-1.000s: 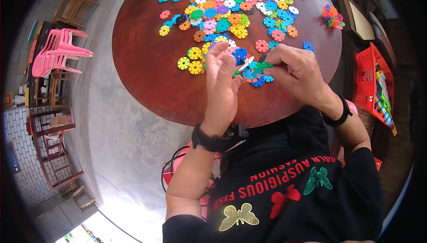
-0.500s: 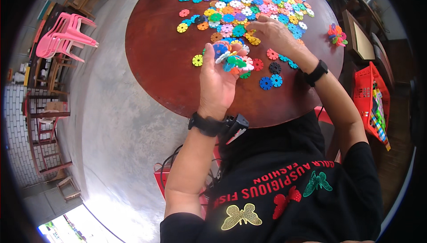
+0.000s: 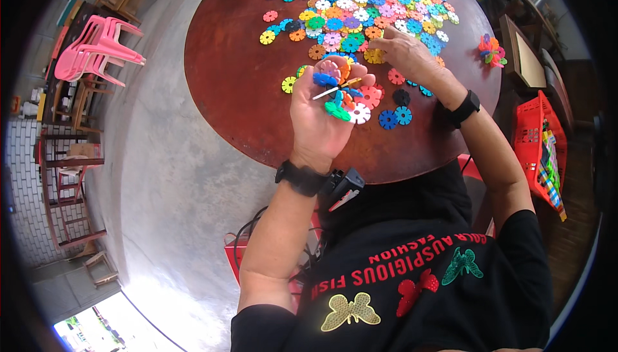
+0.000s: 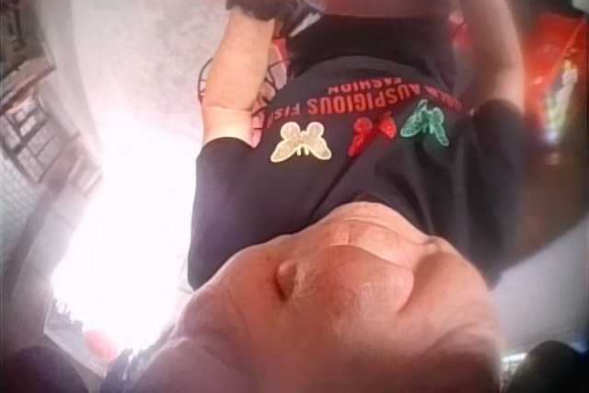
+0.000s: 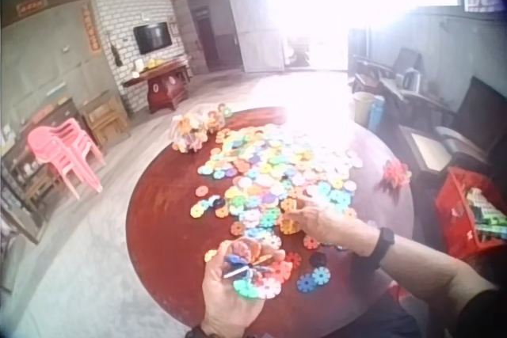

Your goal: Assembling a spherical structure from colorful snowflake-shaped plastic toy pieces.

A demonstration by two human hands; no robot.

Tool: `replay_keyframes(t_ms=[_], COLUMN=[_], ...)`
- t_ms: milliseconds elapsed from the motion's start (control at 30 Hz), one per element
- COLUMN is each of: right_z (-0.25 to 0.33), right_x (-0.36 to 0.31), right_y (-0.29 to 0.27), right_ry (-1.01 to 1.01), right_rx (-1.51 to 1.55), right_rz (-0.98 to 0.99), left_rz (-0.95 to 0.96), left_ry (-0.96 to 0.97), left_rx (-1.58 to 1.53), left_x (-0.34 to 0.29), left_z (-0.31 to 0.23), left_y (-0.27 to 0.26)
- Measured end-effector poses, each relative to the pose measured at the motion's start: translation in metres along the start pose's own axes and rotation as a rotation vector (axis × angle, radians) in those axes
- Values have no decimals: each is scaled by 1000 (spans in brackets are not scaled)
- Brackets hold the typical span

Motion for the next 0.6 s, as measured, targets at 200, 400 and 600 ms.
replay_keyframes(t_ms=[200,400,600], right_z=[6,44,78], right_x=[-3,-36,-67], right_y=[-16,-93,-125], right_ry=[-8,-45,-78], right_rx=[19,238,354], right_rz=[-69,-385,-457], left_rz=[64,70,82], left_ry=[-59,-46,-92], left_rx=[-156,-188,-255], left_x=[0,0,-1], left_z=[10,10,17], left_y=[8,4,5])
Point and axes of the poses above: each hand's wrist, its own x-axis towards the middle knuckle, its own y-axis out of the palm, z = x × y, the point moved 10 cm from there along x, towards the middle knuckle, and after that the axes turned 12 degrees about -y, right-handed, at the moved point
